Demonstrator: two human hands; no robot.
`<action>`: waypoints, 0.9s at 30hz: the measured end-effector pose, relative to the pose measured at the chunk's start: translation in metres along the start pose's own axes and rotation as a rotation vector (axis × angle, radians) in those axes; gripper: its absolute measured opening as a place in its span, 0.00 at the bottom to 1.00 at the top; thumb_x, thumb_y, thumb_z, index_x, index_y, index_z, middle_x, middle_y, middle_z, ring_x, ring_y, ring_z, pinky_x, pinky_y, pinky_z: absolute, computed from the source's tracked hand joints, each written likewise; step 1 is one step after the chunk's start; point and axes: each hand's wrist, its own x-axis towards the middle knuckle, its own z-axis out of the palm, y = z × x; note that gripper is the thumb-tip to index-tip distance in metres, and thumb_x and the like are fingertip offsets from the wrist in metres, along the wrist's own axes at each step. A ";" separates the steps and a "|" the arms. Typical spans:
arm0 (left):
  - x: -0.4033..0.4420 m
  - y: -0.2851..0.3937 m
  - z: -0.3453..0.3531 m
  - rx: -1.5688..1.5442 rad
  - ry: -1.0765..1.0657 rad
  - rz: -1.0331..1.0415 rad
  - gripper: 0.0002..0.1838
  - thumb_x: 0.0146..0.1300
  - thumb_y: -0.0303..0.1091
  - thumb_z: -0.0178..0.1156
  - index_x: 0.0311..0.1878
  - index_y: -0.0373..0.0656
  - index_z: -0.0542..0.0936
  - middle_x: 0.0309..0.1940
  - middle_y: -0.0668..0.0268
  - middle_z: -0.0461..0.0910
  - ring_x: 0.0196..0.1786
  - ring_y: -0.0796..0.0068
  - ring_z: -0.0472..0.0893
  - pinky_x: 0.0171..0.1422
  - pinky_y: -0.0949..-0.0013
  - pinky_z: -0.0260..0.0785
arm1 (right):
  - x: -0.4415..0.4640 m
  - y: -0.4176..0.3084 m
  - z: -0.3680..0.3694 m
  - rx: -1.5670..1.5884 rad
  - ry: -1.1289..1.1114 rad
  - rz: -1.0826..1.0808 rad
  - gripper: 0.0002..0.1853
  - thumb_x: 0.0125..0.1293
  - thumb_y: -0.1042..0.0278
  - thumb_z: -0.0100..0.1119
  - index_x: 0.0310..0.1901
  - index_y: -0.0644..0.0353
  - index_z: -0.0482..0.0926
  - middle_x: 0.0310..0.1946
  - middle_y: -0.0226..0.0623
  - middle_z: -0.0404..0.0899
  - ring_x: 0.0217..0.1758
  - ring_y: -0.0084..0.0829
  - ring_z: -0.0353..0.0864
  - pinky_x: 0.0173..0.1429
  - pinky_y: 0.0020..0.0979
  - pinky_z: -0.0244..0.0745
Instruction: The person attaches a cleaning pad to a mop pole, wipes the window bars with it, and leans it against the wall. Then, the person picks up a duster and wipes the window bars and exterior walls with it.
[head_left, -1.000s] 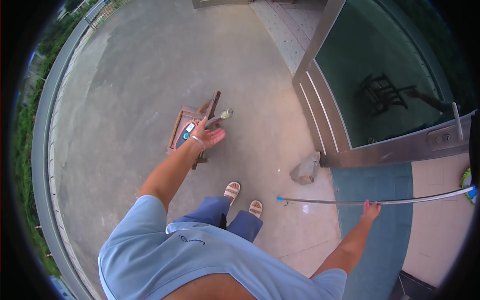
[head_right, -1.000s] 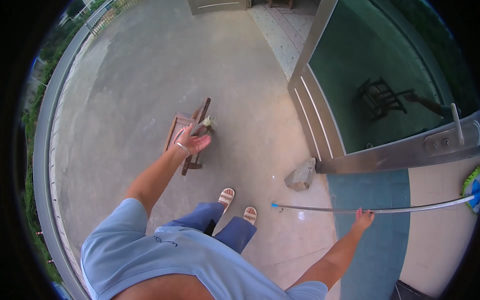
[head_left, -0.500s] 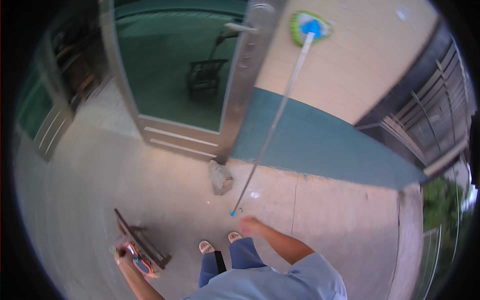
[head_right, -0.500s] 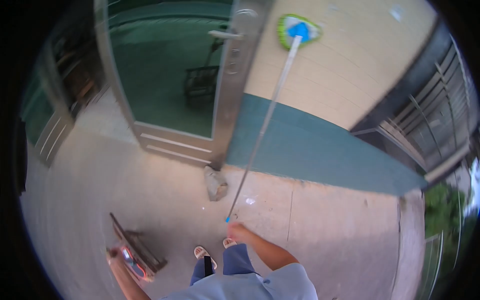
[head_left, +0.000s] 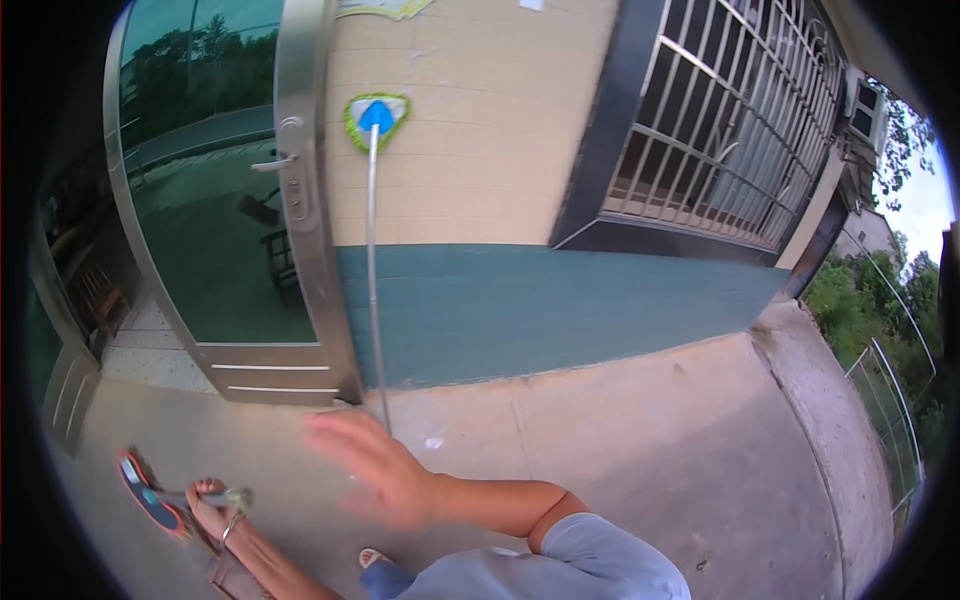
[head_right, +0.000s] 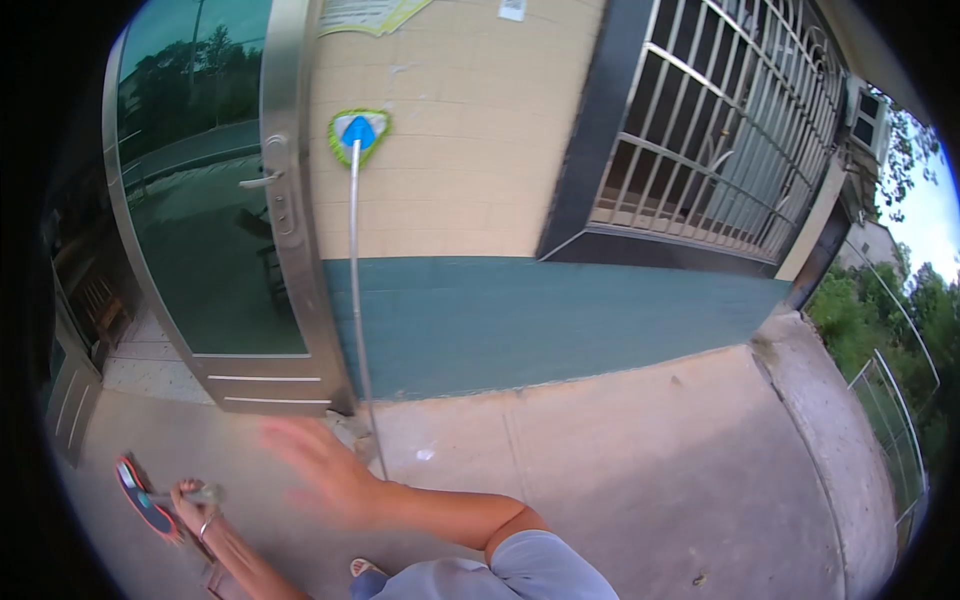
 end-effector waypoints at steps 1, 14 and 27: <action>-0.025 -0.028 0.022 0.051 -0.023 0.019 0.10 0.60 0.27 0.49 0.22 0.42 0.66 0.18 0.68 0.67 0.20 0.79 0.65 0.26 0.77 0.63 | -0.003 -0.025 -0.023 -0.272 -0.070 -0.194 0.33 0.59 0.55 0.56 0.63 0.61 0.61 0.63 0.50 0.58 0.66 0.45 0.58 0.64 0.43 0.58; -0.377 -0.328 0.160 0.673 -0.401 -0.225 0.13 0.58 0.23 0.46 0.45 0.44 0.57 0.23 0.64 0.68 0.17 0.73 0.72 0.18 0.72 0.68 | -0.277 -0.015 -0.163 -0.861 0.168 0.743 0.15 0.58 0.63 0.57 0.45 0.57 0.71 0.33 0.42 0.76 0.34 0.43 0.78 0.34 0.42 0.75; -0.456 -0.500 0.180 0.721 -0.908 -0.636 0.11 0.58 0.24 0.57 0.38 0.43 0.63 0.24 0.73 0.67 0.22 0.86 0.67 0.24 0.79 0.62 | -0.368 0.096 -0.239 -0.417 0.633 0.912 0.14 0.55 0.68 0.60 0.39 0.64 0.69 0.20 0.47 0.75 0.23 0.46 0.77 0.28 0.39 0.71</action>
